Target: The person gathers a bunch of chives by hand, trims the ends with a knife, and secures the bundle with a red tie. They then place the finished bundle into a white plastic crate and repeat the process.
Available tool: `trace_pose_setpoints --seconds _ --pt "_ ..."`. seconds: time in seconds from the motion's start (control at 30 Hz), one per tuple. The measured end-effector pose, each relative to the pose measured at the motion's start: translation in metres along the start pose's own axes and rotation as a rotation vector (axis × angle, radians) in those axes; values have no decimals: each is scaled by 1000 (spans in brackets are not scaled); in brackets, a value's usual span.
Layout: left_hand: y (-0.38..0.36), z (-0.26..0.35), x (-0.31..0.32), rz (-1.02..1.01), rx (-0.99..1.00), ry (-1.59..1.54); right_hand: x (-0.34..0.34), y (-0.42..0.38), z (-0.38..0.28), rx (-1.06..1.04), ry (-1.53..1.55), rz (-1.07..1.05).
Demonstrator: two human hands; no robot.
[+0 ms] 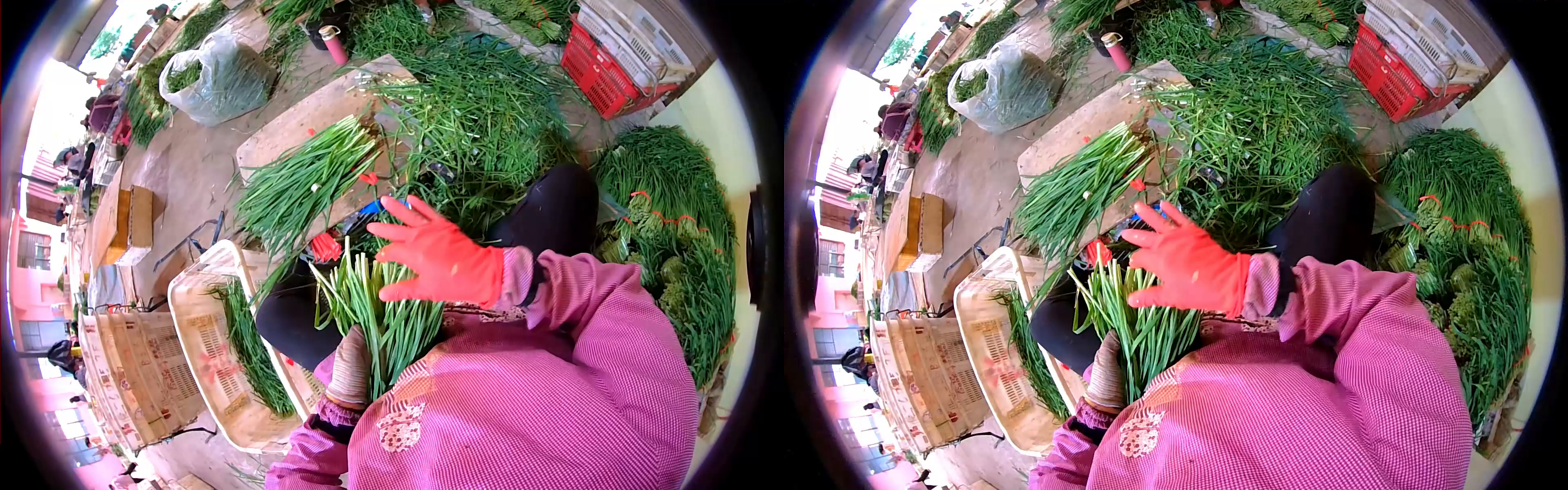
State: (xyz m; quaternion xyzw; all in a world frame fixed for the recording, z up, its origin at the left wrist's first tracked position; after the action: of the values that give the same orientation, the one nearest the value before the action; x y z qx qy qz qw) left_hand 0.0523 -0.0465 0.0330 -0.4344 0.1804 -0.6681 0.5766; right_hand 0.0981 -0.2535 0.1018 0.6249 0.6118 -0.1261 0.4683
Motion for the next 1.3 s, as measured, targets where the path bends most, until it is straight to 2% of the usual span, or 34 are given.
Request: trace_pose_setpoints --seconds 0.07,0.13,0.3,0.37,0.4,0.43,0.5,0.57,0.67,0.7,0.77,0.83,0.9,0.93,1.0,1.03,1.1,1.17,1.23,1.3 --pt "-2 0 -4 9 -40 -22 6 -1 -7 -37 -53 -20" --pt "-5 0 -11 8 -39 -17 14 -3 -7 -18 -140 -159" --pt "-7 2 -6 50 -28 30 19 0 -11 0 -50 -71" --pt "-14 8 8 -37 25 47 26 3 -10 36 -119 -170" --pt "-18 9 11 -89 -14 37 35 1 -6 61 -129 -176" --pt "0 -2 -3 -146 30 48 43 0 -6 63 -127 -176" --pt "-12 5 2 -215 178 81 59 -6 -8 74 -45 -217" --pt "-8 1 -1 -55 183 304 65 -9 -6 31 -43 -145" --pt "-3 -2 -7 44 29 122 43 -4 -4 -56 -80 40" --pt "11 -11 -29 1 6 98 38 -2 4 -57 -81 40" --pt "-2 -6 -23 -49 -100 6 27 5 29 -104 -323 15" --pt "-10 -1 -15 -32 -90 -4 -5 18 65 -55 -537 304" --pt "-14 2 -13 -13 -78 -15 -56 32 96 79 -861 275" --pt "-15 3 -13 7 -73 -4 -64 31 103 75 -861 276" --pt "-14 4 -11 10 -68 34 -84 25 102 10 -1032 531" --pt "-12 4 -12 8 -69 34 -86 28 89 11 -1035 531" --pt "-12 3 -10 -104 -51 69 -59 32 56 38 -234 205" --pt "-13 4 -5 -84 -67 85 -19 23 39 108 252 -16" --pt "-14 4 -5 -40 -56 95 14 12 32 202 416 -162" --pt "-11 1 -13 -3 -67 79 25 11 32 261 470 -183"
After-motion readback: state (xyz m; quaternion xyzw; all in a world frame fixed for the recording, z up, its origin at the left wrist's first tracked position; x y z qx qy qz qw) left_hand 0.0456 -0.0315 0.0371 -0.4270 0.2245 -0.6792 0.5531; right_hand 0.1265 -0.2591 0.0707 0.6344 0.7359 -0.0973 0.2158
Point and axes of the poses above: each hand's wrist, its own y-axis towards the middle knuckle, its own x-axis out of the palm, z = x × y, the point moved 5 cm from there along y, towards the middle knuckle, and after that the axes turned 9 degrees about z, right-handed, at the moved point
